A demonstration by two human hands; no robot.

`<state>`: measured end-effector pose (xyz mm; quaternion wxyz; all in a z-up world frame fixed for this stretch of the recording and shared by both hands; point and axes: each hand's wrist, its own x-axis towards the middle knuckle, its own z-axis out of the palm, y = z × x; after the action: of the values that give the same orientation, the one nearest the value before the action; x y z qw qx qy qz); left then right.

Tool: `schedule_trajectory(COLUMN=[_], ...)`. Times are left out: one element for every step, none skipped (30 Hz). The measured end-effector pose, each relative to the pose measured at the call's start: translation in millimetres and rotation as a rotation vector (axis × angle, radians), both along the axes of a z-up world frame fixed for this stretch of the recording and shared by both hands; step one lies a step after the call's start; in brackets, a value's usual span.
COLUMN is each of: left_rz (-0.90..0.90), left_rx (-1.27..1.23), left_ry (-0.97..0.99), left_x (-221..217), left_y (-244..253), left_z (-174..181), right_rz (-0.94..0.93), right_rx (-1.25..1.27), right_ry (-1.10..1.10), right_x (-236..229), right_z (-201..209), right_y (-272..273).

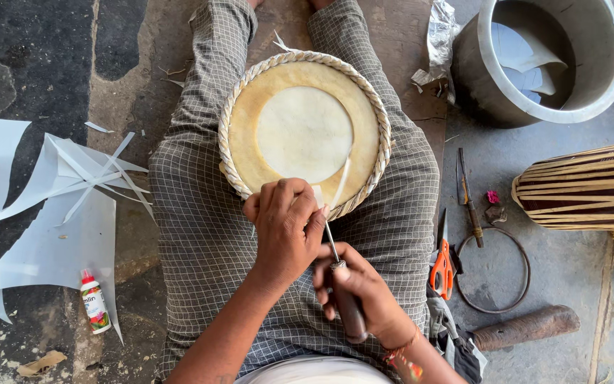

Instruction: The person trims and secures the edge of a drum head by hand using a small blade tool and a metal rod, pulling and tucking the material around the rim.

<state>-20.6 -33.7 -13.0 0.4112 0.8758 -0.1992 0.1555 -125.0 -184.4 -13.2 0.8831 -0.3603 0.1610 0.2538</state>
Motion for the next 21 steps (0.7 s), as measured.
schedule_trajectory(left_rz=[-0.016,-0.035,-0.05,-0.064,-0.102,-0.139,-0.179,-0.199,-0.204,-0.21,-0.228,-0.246,-0.261,-0.264,-0.262,-0.259,-0.261,-0.262,-0.267,-0.268,-0.274], left_rx=[-0.003,-0.002,-0.002,-0.002,0.003,0.007,0.008,0.013,0.004,-0.006,-0.004,-0.003,0.008,0.0,-0.004,-0.009,0.001,0.01,0.018,0.022,0.02], left_ry=[0.013,0.014,0.012,0.01,0.033,0.055,0.064,0.038,0.033,0.028,0.052,0.076,0.057,0.052,0.066,0.079,0.072,0.065,0.055,0.063,0.071], left_x=[-1.3,-1.8,0.2,2.9,3.4,2.7,8.9,16.2,14.1,12.1,5.9,0.1,7.2,13.0,11.6,9.9,9.6,9.0,9.7,10.1,10.8], left_y=[0.1,1.2,3.4,6.3,10.3,14.7,17.1,20.7,22.0,22.0,24.5,26.0,27.3,27.4,28.2,28.6,28.9,29.6,30.9,32.7,33.6], left_z=[-0.1,-0.1,0.1,0.8,2.9,5.9,7.9,8.5,7.2,4.2,1.9,0.8,0.3,1.3,2.7,4.2,5.9,8.1,10.3,12.5,13.9], right_rz=[0.04,0.08,0.125,0.335,0.533,0.612,0.675,0.621,0.596,0.57,0.441,0.313,0.162,0.127,0.106,0.112,0.119,0.121,0.117,0.079,0.041], right_rx=[-0.064,-0.128,-0.193,-0.911,-1.624,-1.423,-1.229,-1.239,-1.25,-1.26,-1.249,-1.235,-1.218,-1.212,-1.199,-1.2,-1.201,-1.328,-1.455,-1.429,-1.406], right_ry=[0.011,0.023,0.031,-0.246,-0.536,-0.469,-0.409,-0.416,-0.412,-0.407,-0.259,-0.109,0.0,-0.031,-0.05,-0.088,-0.133,-0.254,-0.377,-0.435,-0.489], right_x=[0.5,0.4,1.4,-2.7,-9.6,-17.0,-23.1,-30.3,-40.5,-46.6,-55.7,-60.5,-49.0,-33.9,-19.9,-4.1,14.0,31.6,45.1,53.7,59.0], right_z=[8.0,17.9,28.8,44.7,62.2,78.9,91.1,91.4,89.7,83.2,73.1,60.9,42.9,30.1,21.7,17.4,16.7,17.9,23.2,30.6,37.5], right_y=[-3.5,-8.4,-14.4,-26.4,-42.5,-63.2,-84.3,-96.8,-109.6,-120.1,-119.3,-112.5,-102.3,-89.8,-74.4,-58.0,-42.1,-25.0,-11.9,-4.8,-2.4])
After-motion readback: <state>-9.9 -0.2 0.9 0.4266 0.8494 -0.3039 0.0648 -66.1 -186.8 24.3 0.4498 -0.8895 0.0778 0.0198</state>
